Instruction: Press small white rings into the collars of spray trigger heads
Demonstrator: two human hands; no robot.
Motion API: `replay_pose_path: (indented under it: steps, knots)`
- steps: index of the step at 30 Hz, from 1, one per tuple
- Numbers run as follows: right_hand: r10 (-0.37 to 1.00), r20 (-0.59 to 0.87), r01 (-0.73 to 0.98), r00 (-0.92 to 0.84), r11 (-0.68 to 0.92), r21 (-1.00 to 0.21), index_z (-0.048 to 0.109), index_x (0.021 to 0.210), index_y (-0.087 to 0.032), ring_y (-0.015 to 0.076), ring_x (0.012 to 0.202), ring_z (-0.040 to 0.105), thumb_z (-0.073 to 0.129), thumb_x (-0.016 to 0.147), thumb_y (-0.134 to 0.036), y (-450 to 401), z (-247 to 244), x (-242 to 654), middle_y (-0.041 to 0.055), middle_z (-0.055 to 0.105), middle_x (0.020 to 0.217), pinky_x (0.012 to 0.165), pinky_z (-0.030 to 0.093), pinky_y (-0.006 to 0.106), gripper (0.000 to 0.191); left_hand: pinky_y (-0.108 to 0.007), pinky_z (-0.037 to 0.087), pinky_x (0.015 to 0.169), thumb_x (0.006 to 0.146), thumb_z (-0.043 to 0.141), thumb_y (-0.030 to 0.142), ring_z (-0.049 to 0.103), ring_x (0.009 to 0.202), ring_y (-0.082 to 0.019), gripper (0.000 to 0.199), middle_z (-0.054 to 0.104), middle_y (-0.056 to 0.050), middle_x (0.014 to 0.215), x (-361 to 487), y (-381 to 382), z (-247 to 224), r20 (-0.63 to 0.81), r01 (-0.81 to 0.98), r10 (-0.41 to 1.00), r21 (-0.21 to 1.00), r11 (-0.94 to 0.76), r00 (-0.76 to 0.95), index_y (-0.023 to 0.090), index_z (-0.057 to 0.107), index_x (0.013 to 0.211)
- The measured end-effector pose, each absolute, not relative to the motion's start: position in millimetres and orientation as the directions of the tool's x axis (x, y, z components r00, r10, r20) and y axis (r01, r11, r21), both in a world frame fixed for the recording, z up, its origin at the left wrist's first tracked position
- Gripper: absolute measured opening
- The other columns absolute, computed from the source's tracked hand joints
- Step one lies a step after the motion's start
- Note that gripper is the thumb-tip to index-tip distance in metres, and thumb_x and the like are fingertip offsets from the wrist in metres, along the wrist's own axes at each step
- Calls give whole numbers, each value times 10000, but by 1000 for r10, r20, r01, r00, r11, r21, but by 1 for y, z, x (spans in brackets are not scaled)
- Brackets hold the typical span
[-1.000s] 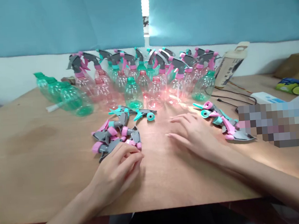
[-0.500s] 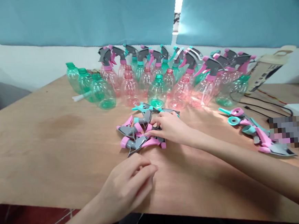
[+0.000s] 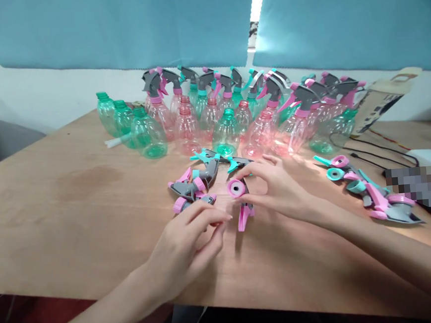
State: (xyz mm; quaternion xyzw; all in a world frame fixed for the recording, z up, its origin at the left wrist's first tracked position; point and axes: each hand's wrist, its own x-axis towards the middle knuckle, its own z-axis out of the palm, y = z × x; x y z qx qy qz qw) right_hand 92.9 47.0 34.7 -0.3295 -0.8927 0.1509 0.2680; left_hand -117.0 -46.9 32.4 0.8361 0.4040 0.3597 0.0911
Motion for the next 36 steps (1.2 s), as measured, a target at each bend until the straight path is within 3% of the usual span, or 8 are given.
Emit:
replay_pose_path:
  steps: [4, 8, 13, 21, 24, 28, 31, 36]
  knots:
    - [716, 406, 557, -568, 698, -451, 584, 913, -256, 217, 953, 600, 653, 786, -389, 34, 32, 118, -19, 680, 941, 1033, 216, 499, 196, -237, 472, 681, 890, 498, 178, 559, 734, -113, 130, 589, -5, 892, -98, -28, 34, 465, 621, 785, 488, -613, 410, 200, 586, 983]
    - [736, 405, 570, -542, 676, -466, 570, 915, -255, 204, 918, 617, 640, 794, -373, 27, 25, 139, -22, 682, 928, 1061, 175, 516, 184, -260, 485, 668, 899, 504, 246, 561, 753, -130, 170, 560, -31, 960, -71, -13, 29, 389, 615, 809, 525, -588, 441, 192, 562, 1049]
    - [769, 386, 589, -509, 639, -495, 572, 903, -253, 199, 912, 630, 647, 783, -349, 27, 17, 164, -30, 685, 912, 1071, 186, 519, 171, -289, 492, 660, 867, 524, 226, 572, 767, -156, 211, 544, -44, 980, -37, -5, 16, 348, 620, 783, 478, -622, 516, 192, 533, 1075]
    - [812, 307, 555, -497, 569, -607, 576, 892, -249, 195, 890, 637, 664, 761, -369, 30, 4, 189, -31, 677, 916, 1087, 208, 512, 198, -241, 486, 601, 850, 546, 210, 554, 651, -95, 333, 518, -22, 997, -14, 2, 0, 314, 564, 772, 542, -623, 552, 218, 468, 1173]
    - [838, 250, 508, -486, 503, -699, 577, 875, -240, 176, 771, 639, 690, 747, -368, 30, -1, 190, -35, 669, 802, 1031, 301, 480, 214, -208, 467, 557, 858, 542, 206, 522, 602, -66, 343, 499, -15, 992, -15, 5, -1, 301, 529, 763, 576, -623, 571, 232, 470, 1192]
    - [883, 188, 424, -430, 381, -822, 600, 866, -226, 156, 681, 603, 714, 734, -358, 30, -5, 186, -29, 633, 737, 827, 437, 386, 219, -191, 450, 549, 867, 541, 212, 505, 601, -54, 345, 486, -9, 971, -17, 8, -2, 299, 501, 759, 605, -619, 578, 231, 479, 1206]
    - [898, 168, 364, -406, 328, -872, 629, 860, -214, 172, 749, 593, 731, 717, -353, 28, -5, 184, -4, 633, 774, 723, 437, 331, 224, -196, 450, 576, 855, 559, 215, 519, 634, -60, 374, 483, -8, 975, -18, 10, -1, 257, 479, 758, 644, -597, 599, 240, 481, 1220]
    - [897, 187, 346, -401, 338, -876, 651, 840, -205, 177, 773, 567, 737, 709, -316, 30, -4, 183, 0, 647, 766, 730, 401, 333, 192, -205, 422, 587, 867, 558, 250, 503, 643, -84, 307, 505, 20, 826, -19, 12, 4, 184, 477, 799, 718, -507, 573, 226, 531, 1172]
